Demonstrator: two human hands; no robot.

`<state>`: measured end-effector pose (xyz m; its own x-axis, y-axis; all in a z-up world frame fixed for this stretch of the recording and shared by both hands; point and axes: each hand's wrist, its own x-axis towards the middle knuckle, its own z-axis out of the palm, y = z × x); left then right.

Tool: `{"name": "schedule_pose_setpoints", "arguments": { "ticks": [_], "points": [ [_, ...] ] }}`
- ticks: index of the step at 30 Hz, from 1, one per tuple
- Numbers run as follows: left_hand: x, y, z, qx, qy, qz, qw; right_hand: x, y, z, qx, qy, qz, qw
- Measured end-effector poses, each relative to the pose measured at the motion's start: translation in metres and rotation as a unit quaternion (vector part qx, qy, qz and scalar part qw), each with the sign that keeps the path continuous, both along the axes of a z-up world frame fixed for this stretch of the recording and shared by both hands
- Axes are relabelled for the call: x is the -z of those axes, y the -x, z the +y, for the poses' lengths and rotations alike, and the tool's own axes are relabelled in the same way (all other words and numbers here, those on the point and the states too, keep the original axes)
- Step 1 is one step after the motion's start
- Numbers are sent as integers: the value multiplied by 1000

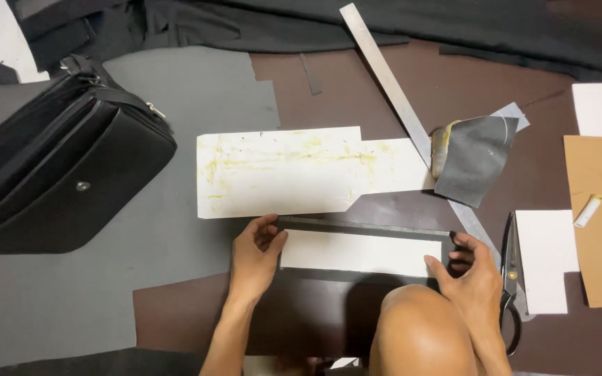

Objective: Assembling a leather component by applying glue, folding edges over a template, and trimming with scissors

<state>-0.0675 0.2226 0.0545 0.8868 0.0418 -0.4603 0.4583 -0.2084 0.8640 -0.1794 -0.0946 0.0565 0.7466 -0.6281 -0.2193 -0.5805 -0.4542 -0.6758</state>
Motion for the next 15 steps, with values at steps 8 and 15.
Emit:
{"name": "schedule_pose_setpoints", "arguments": {
  "ticks": [8, 15],
  "points": [
    [-17, 9, 25, -87, 181, -24, 979, -1, 5, -17, 86, -285, -98, 950],
    [-40, 28, 39, -114, 200, -39, 972, -3, 33, -19, 65, -351, -220, 908]
  ]
}}
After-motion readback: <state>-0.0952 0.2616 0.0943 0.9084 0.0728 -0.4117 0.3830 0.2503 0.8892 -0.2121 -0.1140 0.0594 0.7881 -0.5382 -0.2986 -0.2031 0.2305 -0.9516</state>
